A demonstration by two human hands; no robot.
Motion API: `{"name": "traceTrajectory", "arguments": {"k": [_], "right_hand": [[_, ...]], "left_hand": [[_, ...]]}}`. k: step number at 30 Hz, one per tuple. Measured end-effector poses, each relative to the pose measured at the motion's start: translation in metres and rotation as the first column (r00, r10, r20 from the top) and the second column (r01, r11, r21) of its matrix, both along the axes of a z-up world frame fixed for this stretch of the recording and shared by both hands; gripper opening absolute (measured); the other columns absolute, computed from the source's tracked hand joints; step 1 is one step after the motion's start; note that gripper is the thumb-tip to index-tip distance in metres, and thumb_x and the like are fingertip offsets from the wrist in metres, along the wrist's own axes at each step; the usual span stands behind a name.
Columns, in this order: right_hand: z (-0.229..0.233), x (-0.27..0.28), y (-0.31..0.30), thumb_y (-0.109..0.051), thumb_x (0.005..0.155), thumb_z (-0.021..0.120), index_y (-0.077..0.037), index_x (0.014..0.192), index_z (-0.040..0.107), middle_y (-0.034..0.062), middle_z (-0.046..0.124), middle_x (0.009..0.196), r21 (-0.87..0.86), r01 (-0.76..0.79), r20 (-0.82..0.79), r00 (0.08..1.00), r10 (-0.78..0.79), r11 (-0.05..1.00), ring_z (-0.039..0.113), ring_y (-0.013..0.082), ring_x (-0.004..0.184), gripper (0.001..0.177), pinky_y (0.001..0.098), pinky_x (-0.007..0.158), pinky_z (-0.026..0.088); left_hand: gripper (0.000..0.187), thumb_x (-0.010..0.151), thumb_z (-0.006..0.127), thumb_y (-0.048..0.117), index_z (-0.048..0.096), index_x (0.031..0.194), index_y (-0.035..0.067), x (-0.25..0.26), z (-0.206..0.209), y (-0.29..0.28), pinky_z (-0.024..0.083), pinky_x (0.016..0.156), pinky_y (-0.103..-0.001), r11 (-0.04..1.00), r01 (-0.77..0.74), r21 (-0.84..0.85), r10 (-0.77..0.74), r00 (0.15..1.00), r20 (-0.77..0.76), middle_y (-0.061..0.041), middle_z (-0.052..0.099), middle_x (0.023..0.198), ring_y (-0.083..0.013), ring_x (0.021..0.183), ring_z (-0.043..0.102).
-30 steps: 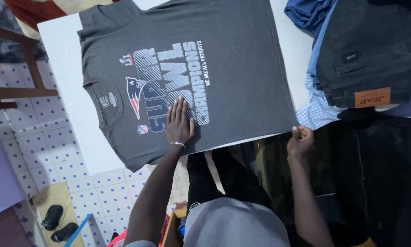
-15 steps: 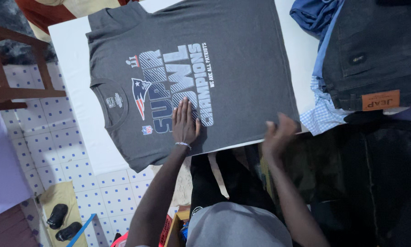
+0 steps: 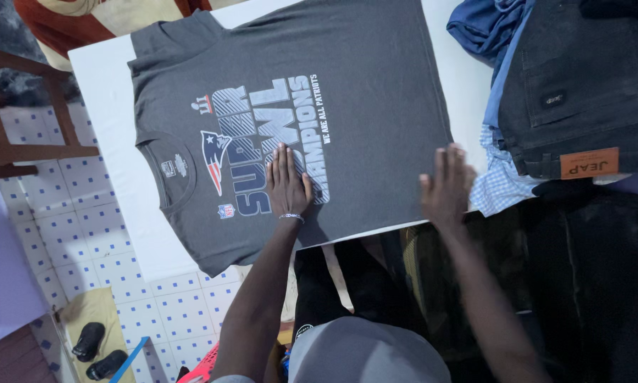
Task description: The person picks up a shirt from a table, spreads it out, and smooths it with their hands before folding it into a rectangular shape.
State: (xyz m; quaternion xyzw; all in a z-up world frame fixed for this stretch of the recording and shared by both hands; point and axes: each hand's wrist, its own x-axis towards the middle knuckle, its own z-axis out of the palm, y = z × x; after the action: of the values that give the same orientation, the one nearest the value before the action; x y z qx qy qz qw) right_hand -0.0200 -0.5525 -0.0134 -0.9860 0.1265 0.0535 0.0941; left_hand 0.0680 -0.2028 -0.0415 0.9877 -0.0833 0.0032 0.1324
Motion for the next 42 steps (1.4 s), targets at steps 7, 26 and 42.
{"name": "traceTrajectory", "arguments": {"k": [7,26,42], "right_hand": [[-0.010,0.000,-0.007,-0.043,0.112,0.032,-0.001,0.165,0.025,0.0188,0.019,0.174,0.068,0.073,0.193,0.978,-0.085,0.995,0.016,0.0351,0.163,0.068,0.0614,0.130,0.015],[0.021,0.086,0.006,-0.043,0.108,0.040,0.006,0.161,0.023,0.0284,0.017,0.170,0.054,-0.157,0.076,0.985,0.152,0.986,0.015,0.0421,0.159,0.074,0.0624,0.123,0.016],[0.017,0.174,0.115,-0.049,0.107,0.035,-0.004,0.162,0.028,0.0188,0.023,0.169,0.169,-0.419,0.098,0.908,0.408,0.892,0.020,0.0330,0.157,0.071,0.0574,0.125,0.018]], "left_hand": [[0.073,0.096,0.045,0.032,0.032,0.159,-0.002,0.004,0.010,-0.001,0.013,0.129,-0.044,1.000,0.018,0.011,-0.018,1.000,-0.019,-0.014,0.027,0.170,-0.0254,0.158,0.021],[0.072,0.094,0.049,0.032,0.036,0.158,0.002,0.008,0.024,-0.003,0.016,0.128,-0.045,1.000,0.011,-0.003,-0.011,1.000,0.007,-0.013,0.031,0.168,-0.0249,0.157,0.026],[0.070,0.095,0.047,0.031,0.038,0.157,0.002,0.010,0.028,-0.003,0.016,0.129,-0.045,0.999,0.003,-0.049,-0.004,1.000,-0.007,-0.013,0.032,0.168,-0.0251,0.158,0.025]]}}
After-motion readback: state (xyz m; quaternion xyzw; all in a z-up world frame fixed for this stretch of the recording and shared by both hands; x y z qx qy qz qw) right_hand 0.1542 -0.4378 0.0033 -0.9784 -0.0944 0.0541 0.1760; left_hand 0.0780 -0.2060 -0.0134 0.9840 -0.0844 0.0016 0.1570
